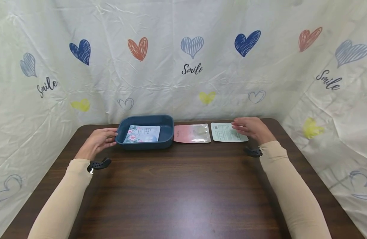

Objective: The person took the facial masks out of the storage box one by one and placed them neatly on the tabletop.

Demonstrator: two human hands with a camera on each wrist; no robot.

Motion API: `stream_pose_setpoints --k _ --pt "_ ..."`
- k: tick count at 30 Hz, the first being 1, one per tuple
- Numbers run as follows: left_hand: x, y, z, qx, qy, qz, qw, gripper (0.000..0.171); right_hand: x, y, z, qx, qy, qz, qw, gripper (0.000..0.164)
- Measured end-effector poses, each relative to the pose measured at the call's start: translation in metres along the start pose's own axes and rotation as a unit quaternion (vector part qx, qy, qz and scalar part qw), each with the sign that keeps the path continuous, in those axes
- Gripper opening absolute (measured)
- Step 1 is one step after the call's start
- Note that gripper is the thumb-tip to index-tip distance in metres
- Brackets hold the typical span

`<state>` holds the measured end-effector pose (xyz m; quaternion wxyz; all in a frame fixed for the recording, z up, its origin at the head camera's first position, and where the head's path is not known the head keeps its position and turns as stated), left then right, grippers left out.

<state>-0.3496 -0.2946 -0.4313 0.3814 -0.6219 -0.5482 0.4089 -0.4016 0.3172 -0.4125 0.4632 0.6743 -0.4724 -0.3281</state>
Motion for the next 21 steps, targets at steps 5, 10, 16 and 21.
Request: stream_pose_setpoints --k 5,10,16,21 --pt "-0.001 0.002 0.002 -0.001 -0.003 -0.004 1.0 0.046 0.027 0.014 0.006 -0.021 0.025 0.036 0.999 0.025" --pt "-0.002 0.004 0.003 -0.005 -0.004 -0.017 0.9998 0.047 0.054 0.025 0.019 -0.039 0.047 0.05 0.997 0.021" --pt "-0.002 0.005 0.004 -0.014 -0.005 -0.037 0.9992 0.048 0.084 0.034 0.032 -0.04 0.068 0.04 0.996 0.034" --pt "-0.001 0.005 0.005 -0.02 -0.004 -0.04 0.999 0.049 0.103 0.044 0.039 -0.047 0.084 0.037 0.995 0.054"
Point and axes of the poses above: each hand's wrist, its own z-axis towards the middle knuckle, its own x-axis out of the palm, y = z × x, the point moved 9 cm from there along z, towards the middle knuckle, and after that the axes turned 8 degrees about y, right-handed, at the moved point
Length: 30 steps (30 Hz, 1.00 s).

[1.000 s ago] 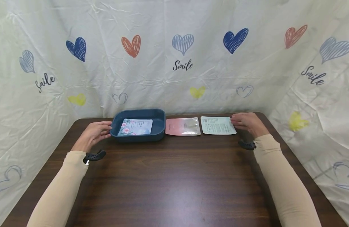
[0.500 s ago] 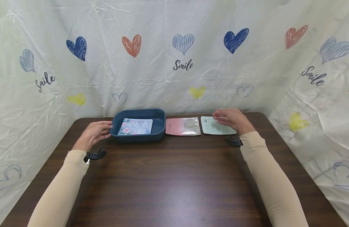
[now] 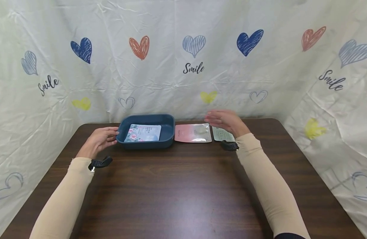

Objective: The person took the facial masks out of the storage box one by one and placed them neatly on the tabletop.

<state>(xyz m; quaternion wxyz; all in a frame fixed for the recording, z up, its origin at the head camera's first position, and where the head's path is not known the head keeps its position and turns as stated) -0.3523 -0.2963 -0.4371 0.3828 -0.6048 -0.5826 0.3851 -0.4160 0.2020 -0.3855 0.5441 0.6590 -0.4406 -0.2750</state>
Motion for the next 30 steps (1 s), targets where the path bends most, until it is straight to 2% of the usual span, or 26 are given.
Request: stream_pose_setpoints --k 13,23,30 --pt "-0.002 -0.003 0.001 0.007 0.001 0.005 1.0 0.047 0.042 0.015 0.027 -0.023 0.017 -0.016 0.999 0.055" --pt "-0.002 -0.001 0.002 0.009 -0.003 0.003 1.0 0.047 0.072 0.015 0.045 -0.02 0.027 -0.052 0.998 0.048" --pt "-0.002 0.0 0.002 0.009 -0.002 0.001 1.0 0.047 0.089 0.015 0.052 -0.027 0.042 -0.05 0.998 0.048"
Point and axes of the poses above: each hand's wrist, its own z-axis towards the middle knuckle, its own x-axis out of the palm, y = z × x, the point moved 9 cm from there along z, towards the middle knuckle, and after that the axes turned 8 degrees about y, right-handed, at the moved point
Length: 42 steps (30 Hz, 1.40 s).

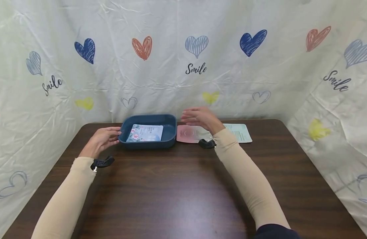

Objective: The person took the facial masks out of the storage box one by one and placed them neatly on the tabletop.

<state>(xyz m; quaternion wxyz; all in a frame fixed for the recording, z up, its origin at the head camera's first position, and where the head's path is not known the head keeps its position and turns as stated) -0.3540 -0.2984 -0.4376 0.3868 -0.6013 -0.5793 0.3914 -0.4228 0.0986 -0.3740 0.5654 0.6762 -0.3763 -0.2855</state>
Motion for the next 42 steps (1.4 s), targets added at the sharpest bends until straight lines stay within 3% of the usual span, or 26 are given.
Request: stream_pose_setpoints --k 11,26,42 --pt "-0.003 0.001 0.0 -0.003 -0.007 0.002 1.0 0.046 0.019 0.001 0.013 -0.002 0.008 0.007 1.0 0.045" --pt "-0.001 0.0 -0.002 0.001 -0.007 0.011 0.9999 0.046 0.053 0.007 0.028 -0.015 0.054 -0.002 0.998 0.048" --pt "0.0 0.0 -0.001 0.007 -0.013 0.008 0.9999 0.046 0.072 0.002 0.043 -0.016 0.06 0.006 0.998 0.049"
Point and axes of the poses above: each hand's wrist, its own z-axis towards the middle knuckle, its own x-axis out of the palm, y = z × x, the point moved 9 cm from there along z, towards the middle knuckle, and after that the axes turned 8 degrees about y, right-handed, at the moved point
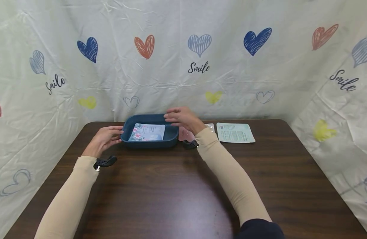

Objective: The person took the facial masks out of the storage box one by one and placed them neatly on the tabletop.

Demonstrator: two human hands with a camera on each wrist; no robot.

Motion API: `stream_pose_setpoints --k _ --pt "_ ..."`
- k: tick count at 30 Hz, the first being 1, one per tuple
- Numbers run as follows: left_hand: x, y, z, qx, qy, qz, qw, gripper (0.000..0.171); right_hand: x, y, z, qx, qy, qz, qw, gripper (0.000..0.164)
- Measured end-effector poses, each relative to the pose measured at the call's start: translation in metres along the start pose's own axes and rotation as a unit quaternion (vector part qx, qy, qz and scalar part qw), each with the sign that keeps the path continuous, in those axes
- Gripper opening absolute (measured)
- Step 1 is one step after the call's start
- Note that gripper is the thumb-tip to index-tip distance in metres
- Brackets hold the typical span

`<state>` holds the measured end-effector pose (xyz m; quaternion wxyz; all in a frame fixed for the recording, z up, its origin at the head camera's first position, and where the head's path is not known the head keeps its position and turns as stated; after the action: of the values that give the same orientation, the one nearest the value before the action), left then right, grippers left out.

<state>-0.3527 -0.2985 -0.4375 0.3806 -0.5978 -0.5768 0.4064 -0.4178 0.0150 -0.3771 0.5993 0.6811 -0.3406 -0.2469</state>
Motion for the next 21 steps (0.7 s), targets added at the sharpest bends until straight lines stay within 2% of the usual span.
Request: stream_pose_setpoints --k 7,13,21 --pt "-0.002 0.001 -0.001 -0.007 -0.006 0.003 1.0 0.044 0.008 -0.003 0.007 0.004 -0.01 -0.014 1.0 0.049" --pt "-0.002 -0.001 -0.001 -0.006 -0.007 0.003 1.0 0.043 0.011 -0.009 0.015 0.009 -0.031 -0.004 0.999 0.048" --pt "0.0 -0.002 -0.002 -0.005 -0.004 0.002 1.0 0.043 0.016 -0.016 0.024 0.025 -0.072 0.02 0.997 0.061"
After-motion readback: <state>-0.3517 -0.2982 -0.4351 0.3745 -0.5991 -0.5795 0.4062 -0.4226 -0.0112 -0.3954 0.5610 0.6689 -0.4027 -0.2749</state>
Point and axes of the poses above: each hand's wrist, its own z-axis towards the middle knuckle, its own x-axis out of the palm, y = z × x, the point moved 9 cm from there along z, towards the middle knuckle, and after that the axes turned 8 degrees about y, right-handed, at the moved point
